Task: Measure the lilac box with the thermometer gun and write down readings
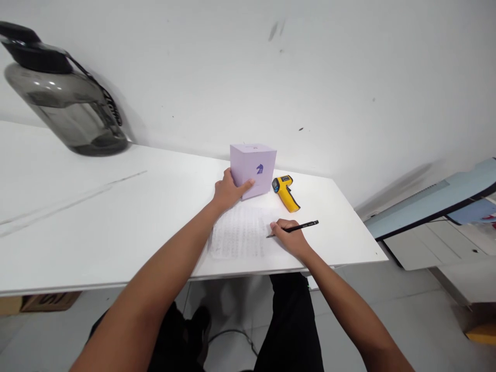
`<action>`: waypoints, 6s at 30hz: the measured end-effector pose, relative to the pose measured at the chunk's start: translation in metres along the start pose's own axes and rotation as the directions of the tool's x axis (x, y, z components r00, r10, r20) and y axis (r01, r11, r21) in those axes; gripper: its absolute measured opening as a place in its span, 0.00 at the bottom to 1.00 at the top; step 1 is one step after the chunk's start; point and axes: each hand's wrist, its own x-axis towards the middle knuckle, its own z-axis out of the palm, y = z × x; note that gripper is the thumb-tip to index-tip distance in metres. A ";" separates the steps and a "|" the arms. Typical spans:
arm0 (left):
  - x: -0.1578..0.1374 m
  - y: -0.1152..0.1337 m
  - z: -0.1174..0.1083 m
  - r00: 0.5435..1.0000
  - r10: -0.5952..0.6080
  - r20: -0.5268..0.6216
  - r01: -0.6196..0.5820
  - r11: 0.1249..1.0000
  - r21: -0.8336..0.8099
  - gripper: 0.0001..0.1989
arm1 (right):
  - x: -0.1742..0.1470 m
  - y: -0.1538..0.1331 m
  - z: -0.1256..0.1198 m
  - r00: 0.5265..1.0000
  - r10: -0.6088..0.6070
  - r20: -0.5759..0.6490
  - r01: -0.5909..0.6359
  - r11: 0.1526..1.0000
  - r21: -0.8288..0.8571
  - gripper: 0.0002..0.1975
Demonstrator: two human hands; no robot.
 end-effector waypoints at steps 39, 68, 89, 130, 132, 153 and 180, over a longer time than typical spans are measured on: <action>0.008 -0.020 -0.005 1.000 -0.006 -0.005 0.005 0.999 -0.049 0.50 | 0.098 -0.007 -0.040 0.894 0.223 -0.389 -0.357 0.878 -0.319 0.16; 0.011 -0.028 -0.005 0.997 0.069 -0.030 -0.070 0.997 -0.035 0.44 | 0.069 -0.028 0.028 0.979 -0.038 -0.198 0.105 0.936 0.336 0.15; 0.015 -0.029 -0.004 0.999 0.028 -0.035 -0.031 0.998 -0.060 0.46 | 0.061 -0.032 0.030 0.917 -0.066 -0.393 0.145 0.974 0.176 0.19; 0.015 -0.032 -0.002 0.998 0.047 -0.047 -0.051 0.995 -0.086 0.45 | 0.068 -0.020 0.027 0.869 -0.075 -0.490 0.170 0.973 0.154 0.19; 0.016 -0.032 -0.002 0.998 0.048 -0.048 -0.052 0.995 -0.085 0.45 | 0.068 -0.020 0.027 0.868 -0.067 -0.491 0.166 0.973 0.160 0.19; 0.014 -0.029 -0.003 0.998 0.050 -0.036 -0.052 0.995 -0.080 0.46 | 0.066 -0.023 0.025 0.879 -0.052 -0.474 0.138 0.979 0.148 0.20; 0.012 -0.028 -0.002 0.998 0.054 -0.038 -0.059 0.992 -0.115 0.46 | 0.069 -0.016 0.023 0.879 -0.081 -0.471 0.146 0.984 0.104 0.26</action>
